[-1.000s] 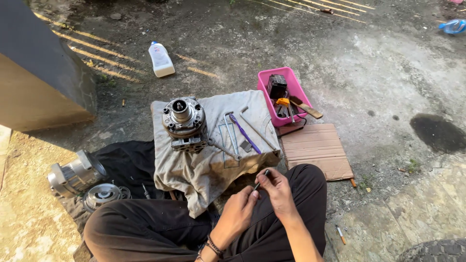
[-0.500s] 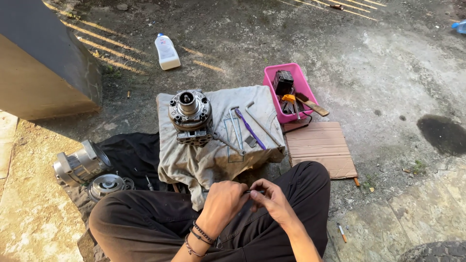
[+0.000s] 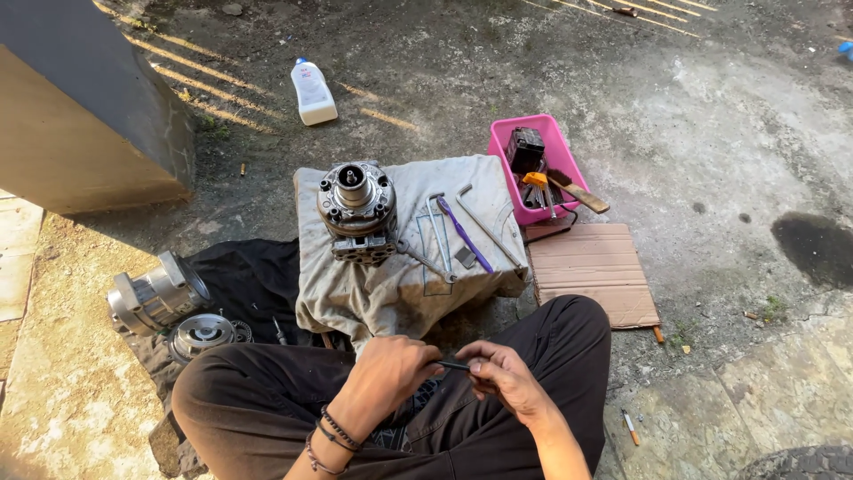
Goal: Inspecting and cleaning a mechanical component using a thin metal rod and screwdriver
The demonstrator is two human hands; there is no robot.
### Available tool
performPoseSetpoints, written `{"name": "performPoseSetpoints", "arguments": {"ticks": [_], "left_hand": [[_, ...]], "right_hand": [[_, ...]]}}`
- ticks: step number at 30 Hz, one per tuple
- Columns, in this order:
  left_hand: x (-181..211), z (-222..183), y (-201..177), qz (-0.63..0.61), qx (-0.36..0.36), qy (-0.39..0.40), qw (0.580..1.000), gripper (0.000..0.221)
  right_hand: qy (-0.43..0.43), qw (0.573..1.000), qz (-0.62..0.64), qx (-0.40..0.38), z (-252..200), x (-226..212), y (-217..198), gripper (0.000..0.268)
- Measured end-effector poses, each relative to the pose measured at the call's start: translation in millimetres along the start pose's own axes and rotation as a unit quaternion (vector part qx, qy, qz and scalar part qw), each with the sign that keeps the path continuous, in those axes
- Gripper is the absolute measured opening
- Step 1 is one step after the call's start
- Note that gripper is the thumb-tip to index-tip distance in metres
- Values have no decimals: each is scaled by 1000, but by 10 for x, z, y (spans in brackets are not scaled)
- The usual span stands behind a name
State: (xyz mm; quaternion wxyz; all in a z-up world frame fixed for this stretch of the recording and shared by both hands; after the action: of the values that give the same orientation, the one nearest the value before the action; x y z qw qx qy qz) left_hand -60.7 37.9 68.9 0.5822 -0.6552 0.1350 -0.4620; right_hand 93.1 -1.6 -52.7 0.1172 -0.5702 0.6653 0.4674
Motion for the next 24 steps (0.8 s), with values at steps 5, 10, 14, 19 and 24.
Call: {"name": "performPoseSetpoints", "arguments": {"ticks": [5,10,14,19,24], "left_hand": [[-212,-250,-250,-16,51,-13,998,19],[-602,-629,-358,-114,102,-174,973,24],[-958,-1045,31,-114,227,-376,891,24],[-1125,-1107,947,267,138,-390,870,99],[-984,-841,978,-212,218,-313,900,18]], "right_hand": [[25,993,-117,12,-16,14,28,26],[56,996,-66,15,114,287,-229,21],[20,997,23,67,179,378,-453,23],[-25,998,30,52,214,420,-319,20],[-50,996,-53,45,289,430,-28,20]]}}
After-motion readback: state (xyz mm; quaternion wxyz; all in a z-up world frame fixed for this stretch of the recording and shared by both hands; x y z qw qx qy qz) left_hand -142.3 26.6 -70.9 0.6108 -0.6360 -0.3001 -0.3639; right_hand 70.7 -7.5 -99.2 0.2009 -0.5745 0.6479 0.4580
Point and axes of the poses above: each hand's wrist, its own z-axis towards the middle knuckle, its own y-axis out of the palm, x = y × z, the point moved 9 cm from there along z, towards the middle knuckle, and after that the axes turned 10 degrees about y, right-handed, at the moved point
